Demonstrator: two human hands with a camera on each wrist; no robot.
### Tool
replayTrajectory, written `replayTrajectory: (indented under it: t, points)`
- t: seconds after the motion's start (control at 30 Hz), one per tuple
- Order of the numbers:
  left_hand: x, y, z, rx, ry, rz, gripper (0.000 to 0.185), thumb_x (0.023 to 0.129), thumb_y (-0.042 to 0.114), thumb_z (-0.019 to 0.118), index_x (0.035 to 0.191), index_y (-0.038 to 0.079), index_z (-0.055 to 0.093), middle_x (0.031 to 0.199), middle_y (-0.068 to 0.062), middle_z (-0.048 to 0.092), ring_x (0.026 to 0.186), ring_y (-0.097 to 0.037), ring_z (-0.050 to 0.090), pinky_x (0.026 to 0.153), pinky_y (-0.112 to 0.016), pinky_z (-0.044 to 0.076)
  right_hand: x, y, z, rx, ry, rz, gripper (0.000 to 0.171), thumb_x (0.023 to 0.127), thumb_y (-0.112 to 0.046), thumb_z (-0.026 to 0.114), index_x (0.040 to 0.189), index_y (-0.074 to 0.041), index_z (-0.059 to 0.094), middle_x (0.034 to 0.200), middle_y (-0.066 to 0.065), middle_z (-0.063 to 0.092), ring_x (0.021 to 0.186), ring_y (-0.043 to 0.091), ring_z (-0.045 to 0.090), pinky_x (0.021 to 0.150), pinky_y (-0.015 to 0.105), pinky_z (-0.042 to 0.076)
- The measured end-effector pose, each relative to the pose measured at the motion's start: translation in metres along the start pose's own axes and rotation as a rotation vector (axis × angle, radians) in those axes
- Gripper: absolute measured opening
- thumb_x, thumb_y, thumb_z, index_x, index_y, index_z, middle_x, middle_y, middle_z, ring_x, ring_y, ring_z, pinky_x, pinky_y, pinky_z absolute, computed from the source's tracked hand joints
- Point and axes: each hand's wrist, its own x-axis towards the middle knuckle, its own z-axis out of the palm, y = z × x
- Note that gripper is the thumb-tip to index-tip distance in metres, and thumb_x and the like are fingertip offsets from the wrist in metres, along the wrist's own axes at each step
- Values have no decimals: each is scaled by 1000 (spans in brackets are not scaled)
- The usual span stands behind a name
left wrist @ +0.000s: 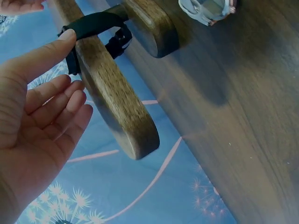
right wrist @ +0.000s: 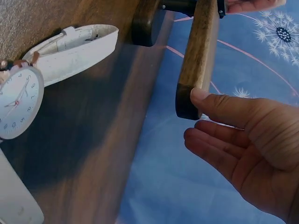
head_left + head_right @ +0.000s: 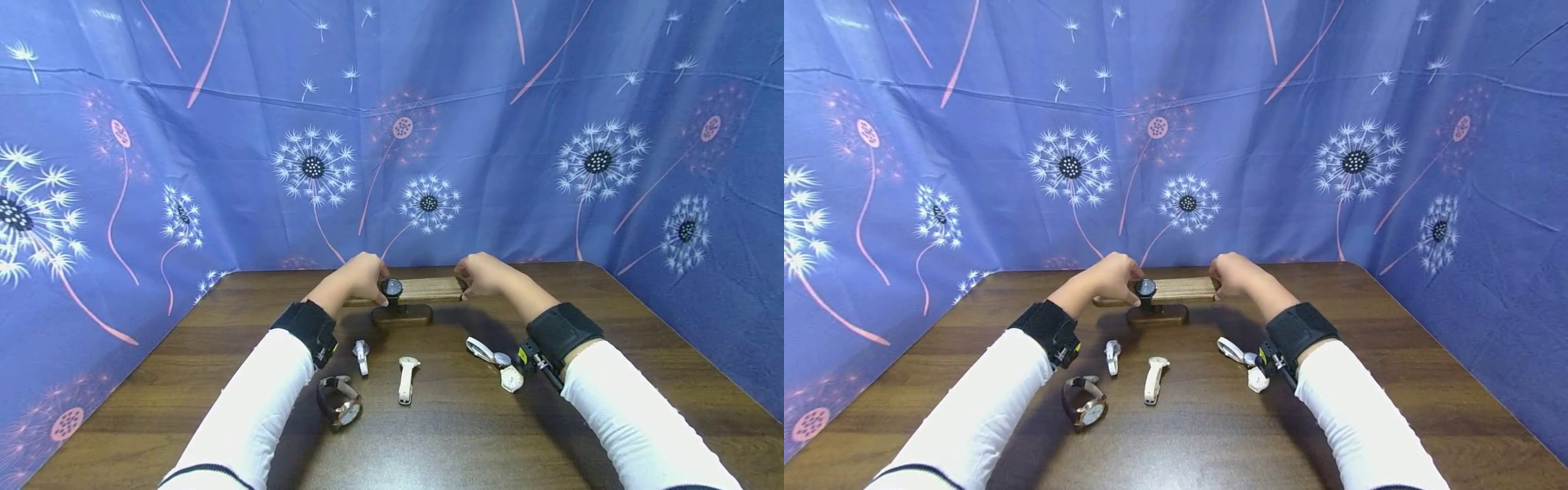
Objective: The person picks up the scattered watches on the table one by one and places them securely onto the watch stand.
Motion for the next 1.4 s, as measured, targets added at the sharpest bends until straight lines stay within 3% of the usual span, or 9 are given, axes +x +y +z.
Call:
replayTrajectory:
  t: [0.37, 0.67, 0.87, 1.1, 1.23, 1.4]
  points:
    - [-23, -7, -6, -131, 38, 72, 42, 75, 17, 85, 112, 2, 71, 108, -8, 71, 99, -23, 66, 85, -33, 53, -15, -12, -5, 9, 35, -54, 53, 73, -8, 83, 117, 13, 61, 100, 19, 69, 97, 34, 64, 86, 44, 52]
    - [-56, -10, -5, -226, 125, 126, 35, 79, 17, 80, 108, -1, 72, 100, -10, 72, 85, -19, 69, 76, -30, 55, -38, -12, 1, 125, 61, -87, 31, 75, 0, 79, 102, 8, 68, 86, 13, 70, 78, 23, 67, 73, 36, 55]
    - [-80, -6, 1, -300, 196, 114, 28, 85, 19, 77, 104, -1, 72, 92, -6, 72, 82, -14, 68, 74, -27, 55, -56, -15, 8, 199, 29, -64, 21, 75, -1, 78, 93, 3, 70, 85, 9, 70, 77, 20, 67, 72, 35, 56]
    - [-98, -2, 10, -319, 281, 131, 20, 85, 16, 76, 98, 1, 73, 85, -5, 73, 78, -14, 69, 72, -29, 56, -65, -20, 19, 235, -26, -43, 14, 76, -2, 78, 88, 0, 71, 80, 3, 69, 72, 13, 64, 68, 31, 55]
    - [-103, -1, 10, -350, 292, 94, 18, 86, 16, 75, 98, 3, 73, 86, -4, 73, 79, -15, 69, 73, -30, 56, -65, -21, 22, 240, -68, -28, 17, 77, -2, 78, 92, 2, 71, 81, 3, 69, 74, 13, 64, 68, 31, 54]
    - [-102, 0, 5, -348, 314, 101, 21, 88, 17, 74, 100, 0, 73, 86, -5, 72, 78, -15, 69, 73, -31, 56, -66, -19, 24, 203, -126, -37, 14, 74, -3, 78, 87, 0, 72, 76, -3, 68, 71, 9, 62, 66, 29, 53]
